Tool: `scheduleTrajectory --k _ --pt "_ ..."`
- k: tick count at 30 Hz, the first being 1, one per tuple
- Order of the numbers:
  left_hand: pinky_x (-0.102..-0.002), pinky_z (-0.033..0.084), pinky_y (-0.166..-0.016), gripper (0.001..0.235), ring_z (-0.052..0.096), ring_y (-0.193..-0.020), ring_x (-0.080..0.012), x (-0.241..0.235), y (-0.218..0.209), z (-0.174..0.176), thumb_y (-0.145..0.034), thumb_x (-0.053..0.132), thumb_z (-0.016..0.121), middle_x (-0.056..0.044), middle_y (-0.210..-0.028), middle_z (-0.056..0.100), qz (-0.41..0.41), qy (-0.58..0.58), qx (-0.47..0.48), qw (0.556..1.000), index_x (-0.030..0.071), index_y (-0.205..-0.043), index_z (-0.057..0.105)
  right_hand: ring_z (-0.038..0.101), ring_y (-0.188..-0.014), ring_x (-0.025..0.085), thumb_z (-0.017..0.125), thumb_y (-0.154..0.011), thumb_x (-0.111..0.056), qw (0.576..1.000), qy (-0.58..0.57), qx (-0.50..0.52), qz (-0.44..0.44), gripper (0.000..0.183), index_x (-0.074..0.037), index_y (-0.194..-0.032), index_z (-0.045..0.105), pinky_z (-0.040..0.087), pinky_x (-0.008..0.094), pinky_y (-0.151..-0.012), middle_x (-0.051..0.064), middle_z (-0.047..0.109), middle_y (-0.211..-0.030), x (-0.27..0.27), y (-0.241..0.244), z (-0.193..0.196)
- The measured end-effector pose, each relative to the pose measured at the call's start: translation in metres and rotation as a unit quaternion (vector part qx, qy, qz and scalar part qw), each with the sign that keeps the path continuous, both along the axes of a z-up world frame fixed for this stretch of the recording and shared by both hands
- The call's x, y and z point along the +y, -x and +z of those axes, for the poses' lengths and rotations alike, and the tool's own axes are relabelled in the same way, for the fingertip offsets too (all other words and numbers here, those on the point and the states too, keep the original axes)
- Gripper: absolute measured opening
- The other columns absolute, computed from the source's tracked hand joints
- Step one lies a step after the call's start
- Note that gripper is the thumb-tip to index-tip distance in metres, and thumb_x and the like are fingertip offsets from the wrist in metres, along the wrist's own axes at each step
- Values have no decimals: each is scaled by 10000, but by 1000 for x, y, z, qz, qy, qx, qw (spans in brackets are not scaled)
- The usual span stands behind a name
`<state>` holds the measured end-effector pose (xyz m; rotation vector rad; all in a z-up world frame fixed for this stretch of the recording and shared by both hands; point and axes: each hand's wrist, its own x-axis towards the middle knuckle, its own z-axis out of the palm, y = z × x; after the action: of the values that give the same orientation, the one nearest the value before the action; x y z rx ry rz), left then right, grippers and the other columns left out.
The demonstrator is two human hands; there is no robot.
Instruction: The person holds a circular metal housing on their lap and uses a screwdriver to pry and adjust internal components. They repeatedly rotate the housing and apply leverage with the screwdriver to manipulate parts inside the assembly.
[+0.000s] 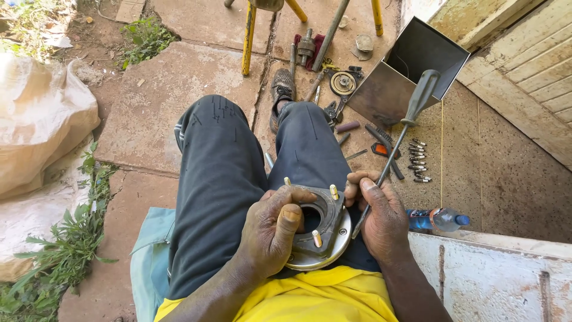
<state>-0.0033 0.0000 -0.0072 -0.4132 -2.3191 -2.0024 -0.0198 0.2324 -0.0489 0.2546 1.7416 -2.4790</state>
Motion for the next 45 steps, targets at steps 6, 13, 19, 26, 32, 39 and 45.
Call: scheduleTrajectory --k 6,13,19,26,32,39,45 --pt "-247 424 -536 551 455 -537 -76 7 1 -29 -1082 533 452 -6 -669 528 41 -179 -117 976 58 -956 702 611 -931 248 471 -1059 -77 998 46 -29 -22 263 41 -1239 623 522 382 -887 180 640 -1007 3 -3 3" --pt "-375 582 -729 528 603 -678 -174 5 10 -34 -1083 530 506 -89 -566 580 87 -150 -97 980 97 -995 795 729 -1025 249 522 -985 -56 992 -111 53 4 346 80 -1268 669 573 354 -966 245 768 -1125 -12 4 12" --pt "-315 543 -975 553 669 -1079 -182 7 9 -8 -1017 516 526 -97 -1177 642 60 -46 -122 990 44 -1268 667 635 -1077 226 442 -988 -18 995 -80 -55 31 361 61 -1268 655 516 358 -1001 221 728 -1219 -12 7 15" --pt "-454 431 -1108 595 510 -1306 -290 8 9 -12 -975 485 598 -151 -1383 500 55 -4 -100 993 45 -1375 578 647 -1010 221 497 -1026 -42 997 -80 10 -3 344 40 -1338 616 544 363 -938 181 706 -1156 -6 0 6" --pt "-398 477 -1129 906 616 -1342 -277 1 20 -12 -812 567 787 -116 -1471 553 -36 78 -202 976 25 -1494 539 597 -833 125 598 -1073 -95 987 -83 119 -61 311 -32 -1377 601 557 283 -765 52 626 -981 0 -7 20" --pt "-330 599 -969 1008 723 -1116 -191 3 36 1 -611 740 753 -55 -1265 618 -93 140 -360 918 102 -1385 657 423 -570 56 531 -1103 -517 974 -57 141 -169 448 -108 -1274 600 410 236 -536 -53 460 -749 6 0 71" --pt "-318 646 -820 989 782 -916 -199 8 47 7 -599 676 827 -103 -1235 689 -82 200 -416 883 82 -1364 626 525 -614 65 494 -1126 -410 970 -187 83 -133 404 -73 -1186 706 465 221 -507 -27 565 -751 -4 -11 74"
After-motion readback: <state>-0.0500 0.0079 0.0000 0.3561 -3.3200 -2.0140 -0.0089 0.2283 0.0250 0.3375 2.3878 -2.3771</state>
